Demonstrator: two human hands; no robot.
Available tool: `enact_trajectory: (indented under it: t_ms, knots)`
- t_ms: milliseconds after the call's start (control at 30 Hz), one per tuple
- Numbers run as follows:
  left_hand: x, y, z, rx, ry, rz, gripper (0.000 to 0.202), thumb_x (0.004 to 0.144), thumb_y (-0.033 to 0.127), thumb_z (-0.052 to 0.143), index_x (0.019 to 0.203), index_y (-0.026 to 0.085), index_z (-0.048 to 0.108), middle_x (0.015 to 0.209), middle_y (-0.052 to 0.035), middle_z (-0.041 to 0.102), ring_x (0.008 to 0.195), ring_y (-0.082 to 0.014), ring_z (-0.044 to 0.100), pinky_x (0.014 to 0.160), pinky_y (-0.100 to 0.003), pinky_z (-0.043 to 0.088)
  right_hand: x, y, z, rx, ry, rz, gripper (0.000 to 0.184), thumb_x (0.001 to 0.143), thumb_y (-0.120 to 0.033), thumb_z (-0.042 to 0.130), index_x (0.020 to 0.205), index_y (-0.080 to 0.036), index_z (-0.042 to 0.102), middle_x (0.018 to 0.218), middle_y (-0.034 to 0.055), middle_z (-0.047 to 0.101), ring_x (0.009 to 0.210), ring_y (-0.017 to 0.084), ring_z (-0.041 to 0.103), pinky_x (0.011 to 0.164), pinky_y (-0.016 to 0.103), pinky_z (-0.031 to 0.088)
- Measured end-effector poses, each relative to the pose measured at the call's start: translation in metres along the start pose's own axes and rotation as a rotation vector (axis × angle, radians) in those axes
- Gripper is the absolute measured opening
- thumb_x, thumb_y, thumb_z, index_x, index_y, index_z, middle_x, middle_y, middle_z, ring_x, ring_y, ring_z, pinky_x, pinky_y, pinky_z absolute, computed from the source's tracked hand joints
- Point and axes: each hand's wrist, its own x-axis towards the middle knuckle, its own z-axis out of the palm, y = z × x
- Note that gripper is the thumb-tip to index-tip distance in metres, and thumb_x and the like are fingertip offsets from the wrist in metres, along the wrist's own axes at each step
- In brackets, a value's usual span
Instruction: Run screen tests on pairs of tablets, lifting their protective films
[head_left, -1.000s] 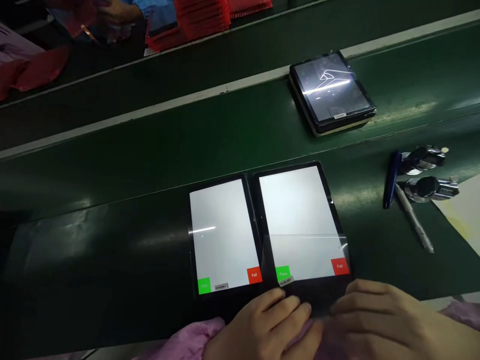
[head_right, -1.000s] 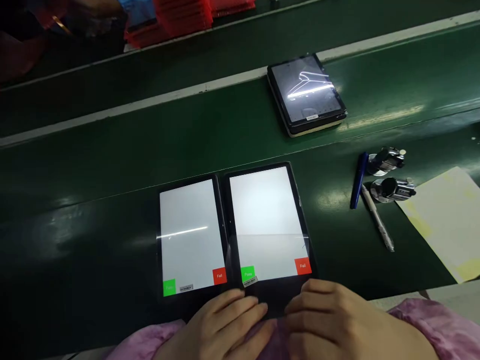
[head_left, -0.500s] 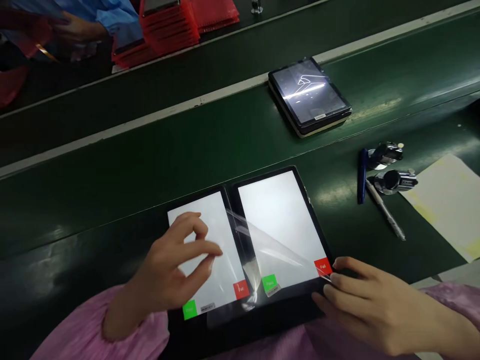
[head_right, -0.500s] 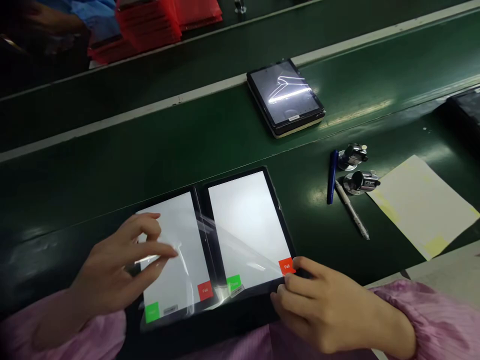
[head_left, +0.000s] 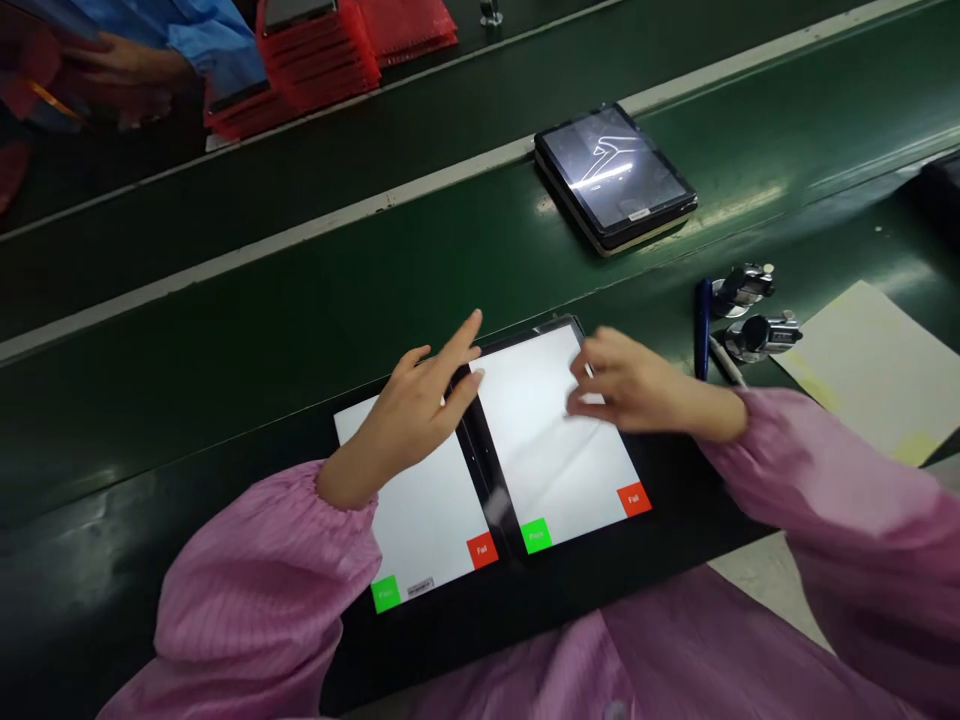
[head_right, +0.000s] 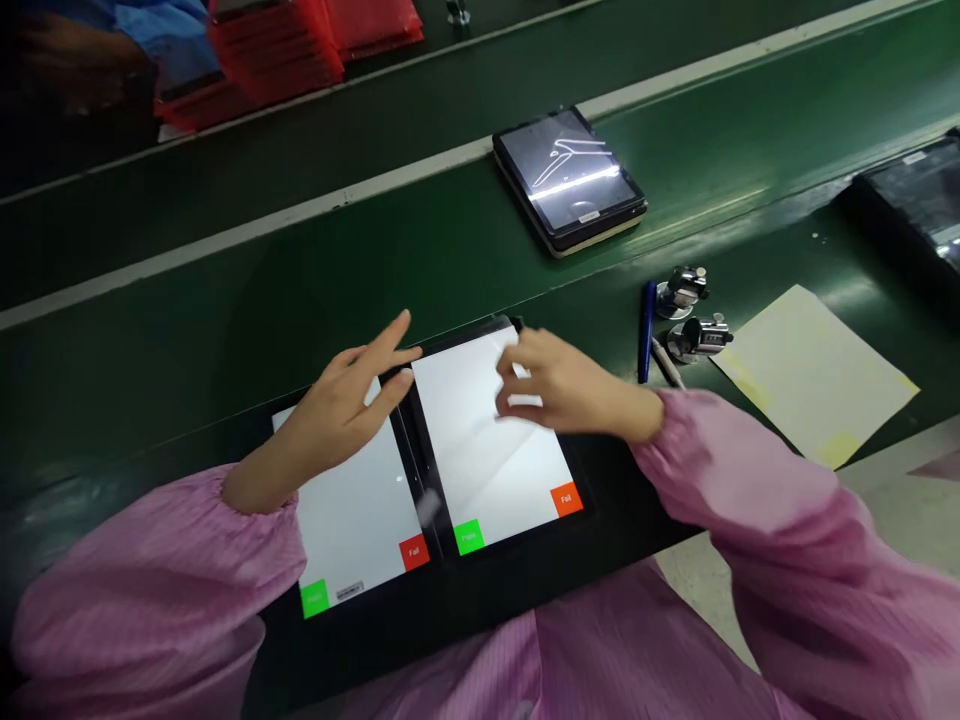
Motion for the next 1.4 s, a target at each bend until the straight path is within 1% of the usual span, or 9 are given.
enact_trajectory:
  t_ms: [133,200,367,600,767,867,967,1167,1400]
  knots:
    - [-0.055,0.021,0.004,0.085,0.295,0.045,0.028,0.108,0.041,0.046,0.129,0.028,0.059,0.109,-0.0069,0.073,0.102,-0.0249,0.072,0.089,-0.043,0.059,0.025,0.057,0.026,0.312,0.312,0.536,0.025,0.090,-0.041,0.078,0.082,-0.020,0.067,0.092,0.0052,0.066,0.086,0.021,0.060,0.081,0.038,0.047]
    - [-0.090,0.041,0.019,0.194,0.308,0.167,0.031,0.102,0.054,0.058,0.107,0.024,0.062,0.093,-0.0055,0.068,0.089,-0.0241,0.068,0.092,-0.046,0.056,0.029,0.071,0.036,0.426,0.392,0.714,0.032,0.089,-0.048,0.076,0.082,-0.021,0.061,0.083,0.0031,0.065,0.076,0.018,0.060,0.071,0.035,0.047]
    - [-0.140,0.081,0.060,0.310,0.251,0.157,0.033,0.107,0.034,0.054,0.075,0.022,0.055,0.078,0.0000,0.063,0.077,-0.0167,0.057,0.113,-0.048,0.035,0.027,0.079,0.043,0.565,0.365,0.791,0.036,0.091,-0.054,0.071,0.087,-0.023,0.052,0.071,0.0004,0.064,0.064,0.015,0.060,0.058,0.029,0.043]
    - [-0.141,0.097,0.071,0.390,0.282,0.040,0.038,0.102,0.034,0.063,0.068,0.022,0.053,0.073,0.0009,0.060,0.078,-0.0191,0.053,0.108,-0.047,0.030,0.027,0.083,0.039,0.603,0.398,0.812,0.032,0.088,-0.044,0.079,0.084,-0.022,0.056,0.067,-0.0001,0.063,0.062,0.016,0.061,0.056,0.030,0.042]
    - [-0.115,0.048,0.027,0.263,0.138,-0.089,0.049,0.088,0.074,0.065,0.081,0.025,0.064,0.099,-0.0079,0.069,0.099,-0.0317,0.062,0.104,-0.057,0.037,0.025,0.085,0.042,0.599,0.434,0.786,0.029,0.088,-0.039,0.079,0.084,-0.022,0.056,0.069,-0.0011,0.062,0.063,0.015,0.062,0.061,0.031,0.048]
    - [-0.088,-0.016,-0.004,0.253,0.212,-0.323,0.054,0.095,0.071,0.051,0.123,0.028,0.065,0.132,-0.0137,0.066,0.129,-0.0386,0.057,0.110,-0.060,0.040,0.023,0.085,0.044,0.580,0.459,0.761,0.025,0.090,-0.036,0.076,0.085,-0.023,0.055,0.069,-0.0007,0.063,0.063,0.016,0.063,0.062,0.032,0.049]
    - [-0.066,-0.059,-0.012,0.148,0.125,-0.466,0.074,0.093,0.073,0.046,0.150,0.025,0.049,0.151,-0.0154,0.057,0.142,-0.0396,0.049,0.111,-0.058,0.045,0.023,0.085,0.046,0.566,0.472,0.751,0.025,0.091,-0.037,0.076,0.086,-0.023,0.055,0.068,-0.0013,0.064,0.061,0.016,0.063,0.061,0.032,0.050]
    - [-0.048,-0.059,0.005,0.164,0.065,-0.499,0.067,0.088,0.072,0.054,0.135,0.026,0.066,0.136,-0.0125,0.067,0.130,-0.0405,0.057,0.110,-0.060,0.046,0.023,0.087,0.047,0.521,0.444,0.744,0.022,0.091,-0.036,0.075,0.087,-0.022,0.058,0.070,-0.0011,0.066,0.063,0.016,0.066,0.061,0.031,0.052]
    - [-0.037,-0.063,-0.004,0.200,0.002,-0.467,0.066,0.087,0.074,0.058,0.132,0.027,0.069,0.131,-0.0147,0.069,0.126,-0.0435,0.060,0.109,-0.067,0.043,0.019,0.089,0.047,0.498,0.446,0.758,0.028,0.090,-0.045,0.078,0.090,-0.021,0.063,0.074,0.0003,0.065,0.068,0.017,0.067,0.064,0.032,0.053]
